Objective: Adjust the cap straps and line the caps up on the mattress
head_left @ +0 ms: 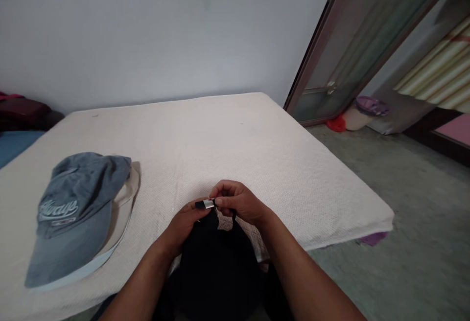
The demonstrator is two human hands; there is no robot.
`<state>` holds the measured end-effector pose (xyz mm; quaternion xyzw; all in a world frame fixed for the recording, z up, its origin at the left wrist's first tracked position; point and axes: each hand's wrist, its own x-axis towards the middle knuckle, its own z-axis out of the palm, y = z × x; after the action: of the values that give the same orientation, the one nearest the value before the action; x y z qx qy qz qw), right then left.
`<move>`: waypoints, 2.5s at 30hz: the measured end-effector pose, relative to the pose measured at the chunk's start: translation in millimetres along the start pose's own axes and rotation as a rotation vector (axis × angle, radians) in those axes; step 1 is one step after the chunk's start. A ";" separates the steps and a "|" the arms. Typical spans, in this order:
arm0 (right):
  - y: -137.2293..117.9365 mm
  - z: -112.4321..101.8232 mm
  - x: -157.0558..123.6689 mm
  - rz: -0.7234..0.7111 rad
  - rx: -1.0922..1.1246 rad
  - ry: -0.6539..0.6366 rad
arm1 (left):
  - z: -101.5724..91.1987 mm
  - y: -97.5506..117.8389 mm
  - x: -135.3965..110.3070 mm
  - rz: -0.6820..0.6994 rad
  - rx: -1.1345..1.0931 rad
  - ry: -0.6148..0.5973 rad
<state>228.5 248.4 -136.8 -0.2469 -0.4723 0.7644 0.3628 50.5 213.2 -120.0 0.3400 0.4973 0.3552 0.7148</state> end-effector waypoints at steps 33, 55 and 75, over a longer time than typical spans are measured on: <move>0.8 -0.4 -0.6 -0.007 0.028 -0.035 | 2.5 6.2 -3.1 0.027 -0.019 -0.141; 0.9 -3.4 -0.6 0.064 -0.167 -0.018 | 2.0 -2.7 -5.0 0.135 0.196 -0.191; 0.9 -7.7 -4.5 0.022 -0.088 0.004 | -2.3 -7.5 -4.6 0.105 0.146 -0.180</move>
<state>236.5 248.7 -140.8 -0.2694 -0.5018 0.7464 0.3443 48.4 205.7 -124.8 0.4472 0.4372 0.3230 0.7103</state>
